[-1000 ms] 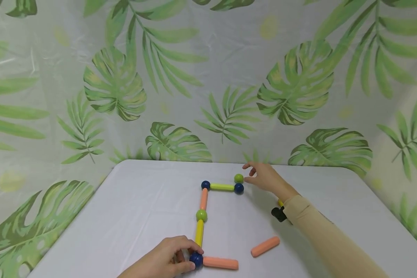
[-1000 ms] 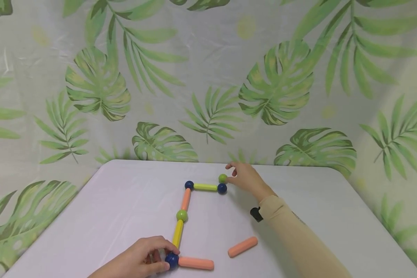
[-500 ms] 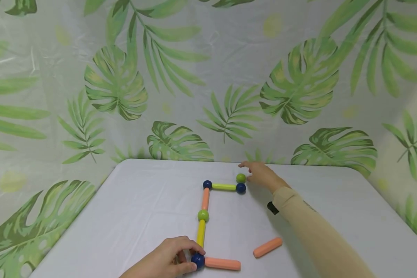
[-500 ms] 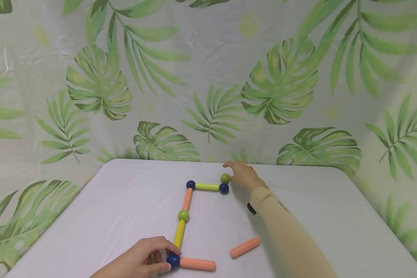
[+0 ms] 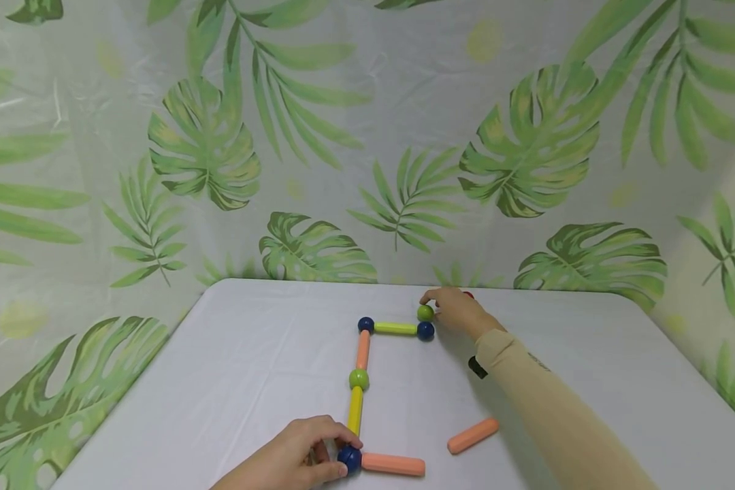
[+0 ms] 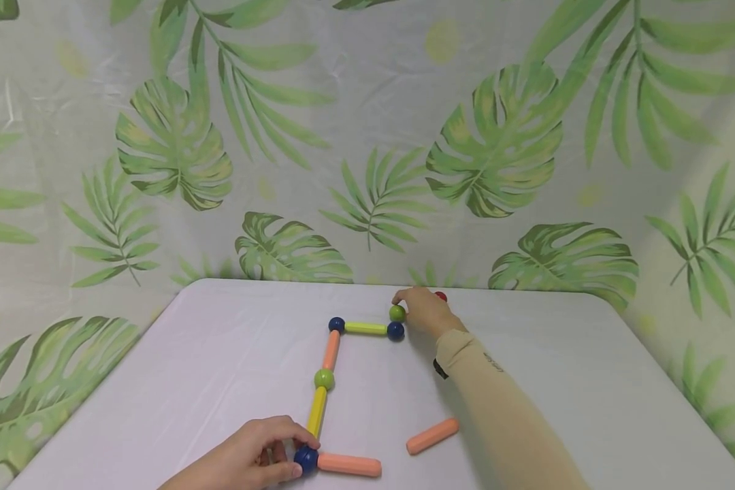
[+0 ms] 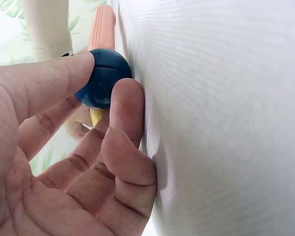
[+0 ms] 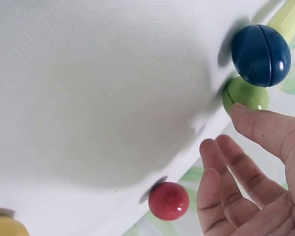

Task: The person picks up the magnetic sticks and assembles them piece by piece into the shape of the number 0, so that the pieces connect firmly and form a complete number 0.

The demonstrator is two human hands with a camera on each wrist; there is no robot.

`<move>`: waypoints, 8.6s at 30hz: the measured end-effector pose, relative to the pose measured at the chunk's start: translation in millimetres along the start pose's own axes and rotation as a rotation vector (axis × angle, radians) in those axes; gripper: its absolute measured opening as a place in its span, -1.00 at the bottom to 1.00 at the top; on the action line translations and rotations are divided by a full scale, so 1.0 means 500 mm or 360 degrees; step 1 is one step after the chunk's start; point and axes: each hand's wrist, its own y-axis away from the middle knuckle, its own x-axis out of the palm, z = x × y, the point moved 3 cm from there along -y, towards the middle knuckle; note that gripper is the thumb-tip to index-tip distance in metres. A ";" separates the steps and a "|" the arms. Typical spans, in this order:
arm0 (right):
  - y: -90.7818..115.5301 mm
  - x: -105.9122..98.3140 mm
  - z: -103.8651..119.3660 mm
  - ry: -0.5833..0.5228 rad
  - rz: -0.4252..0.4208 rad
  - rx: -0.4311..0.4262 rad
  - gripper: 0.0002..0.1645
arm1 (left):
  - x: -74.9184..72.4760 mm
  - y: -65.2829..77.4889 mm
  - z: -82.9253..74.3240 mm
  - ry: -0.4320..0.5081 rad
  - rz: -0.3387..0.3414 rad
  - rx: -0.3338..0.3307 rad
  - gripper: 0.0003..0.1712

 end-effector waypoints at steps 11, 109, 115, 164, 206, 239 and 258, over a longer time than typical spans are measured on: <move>-0.003 0.003 -0.002 0.0004 -0.0008 -0.0026 -0.53 | 0.000 0.000 0.001 -0.0005 -0.0004 0.0024 -0.68; 0.420 0.084 0.168 -0.0922 0.0508 -0.0073 -0.84 | 0.004 -0.002 -0.004 0.0001 0.0017 -0.0059 -0.71; 0.420 0.089 0.166 -0.0920 0.0485 -0.0073 -0.83 | 0.004 -0.002 -0.004 0.0004 0.0027 -0.0038 -0.71; 0.415 0.066 0.053 -0.0724 -0.0024 0.0211 -0.82 | 0.003 -0.001 -0.004 0.0003 0.0022 -0.0038 -0.70; 0.358 0.080 0.017 -0.0926 0.0107 0.0810 -0.52 | 0.005 0.001 -0.009 -0.0130 0.0025 0.0061 -0.69; 0.340 0.087 0.055 -0.1279 0.0211 0.0707 -0.58 | 0.082 -0.096 -0.125 -0.1195 -0.0051 0.0554 -0.83; 0.346 0.110 0.087 -0.1411 0.0325 0.0609 -0.62 | 0.084 -0.102 -0.125 -0.1145 -0.0029 0.0500 -0.84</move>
